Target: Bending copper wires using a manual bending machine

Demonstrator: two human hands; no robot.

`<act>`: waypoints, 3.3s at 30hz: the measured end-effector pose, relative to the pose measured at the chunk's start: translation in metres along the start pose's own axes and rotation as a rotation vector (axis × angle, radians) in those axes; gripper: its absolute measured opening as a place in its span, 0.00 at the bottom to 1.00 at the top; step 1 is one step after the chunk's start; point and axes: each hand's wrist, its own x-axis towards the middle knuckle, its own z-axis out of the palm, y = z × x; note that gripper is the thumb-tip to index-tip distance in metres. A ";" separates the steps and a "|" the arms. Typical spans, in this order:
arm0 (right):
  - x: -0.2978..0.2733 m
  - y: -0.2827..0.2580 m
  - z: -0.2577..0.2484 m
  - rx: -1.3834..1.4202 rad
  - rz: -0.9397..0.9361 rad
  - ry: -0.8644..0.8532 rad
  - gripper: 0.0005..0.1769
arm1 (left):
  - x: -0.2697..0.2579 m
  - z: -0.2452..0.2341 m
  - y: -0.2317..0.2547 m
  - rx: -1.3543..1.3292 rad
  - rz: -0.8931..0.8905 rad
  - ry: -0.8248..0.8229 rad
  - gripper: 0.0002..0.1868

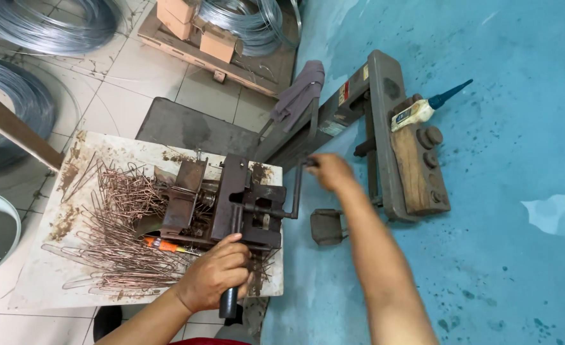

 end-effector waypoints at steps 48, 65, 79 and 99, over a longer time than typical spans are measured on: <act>-0.214 0.022 0.074 0.372 0.060 -0.584 0.33 | 0.194 -0.076 -0.036 -0.030 -0.876 0.123 0.19; -0.193 0.021 0.143 0.235 0.077 -0.338 0.28 | 0.168 -0.091 -0.102 0.252 -0.566 0.129 0.30; -0.163 0.023 0.174 0.171 0.042 -0.276 0.32 | 0.060 -0.085 -0.023 0.808 -0.698 -0.671 0.23; -0.105 -0.221 0.307 -0.075 -0.742 0.220 0.24 | -0.157 -0.083 -0.007 0.540 -0.821 0.298 0.12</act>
